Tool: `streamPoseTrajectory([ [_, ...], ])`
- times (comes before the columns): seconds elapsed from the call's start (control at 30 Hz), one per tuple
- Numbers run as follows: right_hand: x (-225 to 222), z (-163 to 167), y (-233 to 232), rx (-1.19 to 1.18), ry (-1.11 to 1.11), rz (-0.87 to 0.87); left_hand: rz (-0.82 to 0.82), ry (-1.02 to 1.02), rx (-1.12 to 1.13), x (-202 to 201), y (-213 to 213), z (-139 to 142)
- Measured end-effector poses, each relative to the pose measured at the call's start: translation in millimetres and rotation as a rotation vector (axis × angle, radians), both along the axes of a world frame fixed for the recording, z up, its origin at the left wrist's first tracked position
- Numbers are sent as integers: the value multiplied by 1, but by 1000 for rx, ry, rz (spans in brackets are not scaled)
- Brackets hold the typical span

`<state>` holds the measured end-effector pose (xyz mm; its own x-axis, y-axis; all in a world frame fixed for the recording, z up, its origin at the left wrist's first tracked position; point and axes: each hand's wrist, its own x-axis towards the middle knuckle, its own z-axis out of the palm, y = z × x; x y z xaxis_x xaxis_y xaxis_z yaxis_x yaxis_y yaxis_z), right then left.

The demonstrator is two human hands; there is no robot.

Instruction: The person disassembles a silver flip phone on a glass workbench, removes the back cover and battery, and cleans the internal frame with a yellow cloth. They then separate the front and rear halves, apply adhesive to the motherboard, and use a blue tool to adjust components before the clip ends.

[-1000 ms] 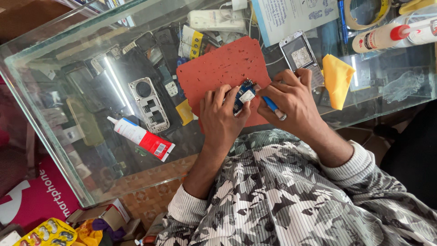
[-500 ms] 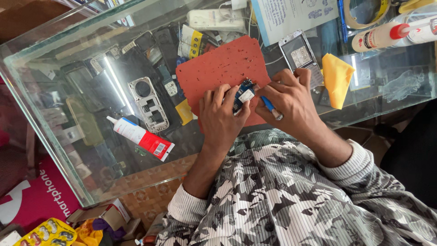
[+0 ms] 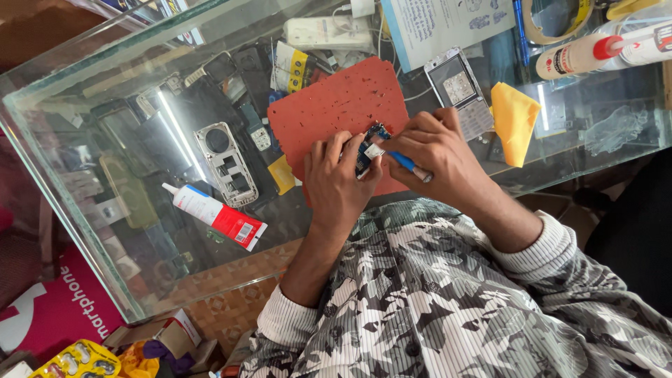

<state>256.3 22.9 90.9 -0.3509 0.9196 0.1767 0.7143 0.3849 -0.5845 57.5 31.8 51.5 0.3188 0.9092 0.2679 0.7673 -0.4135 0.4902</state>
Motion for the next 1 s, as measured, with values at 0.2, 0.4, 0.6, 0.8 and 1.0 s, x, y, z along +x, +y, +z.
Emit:
streamPoseTrajectory([
  [0.2,-3,1,-1,23,-46,-15,-4,13,-13,-1,0,-1],
  [0.4,-9,0,0,33,-29,-39,-4,13,0,-1,0,0],
  [0.6,-15,-1,0,-10,-14,-70,0,17,-4,0,0,0],
  [0.8,-14,-9,8,-56,102,-152,-4,14,13,1,-1,-1],
  [1.0,-13,-11,7,-40,149,-147,-1,2,13,1,0,-2],
])
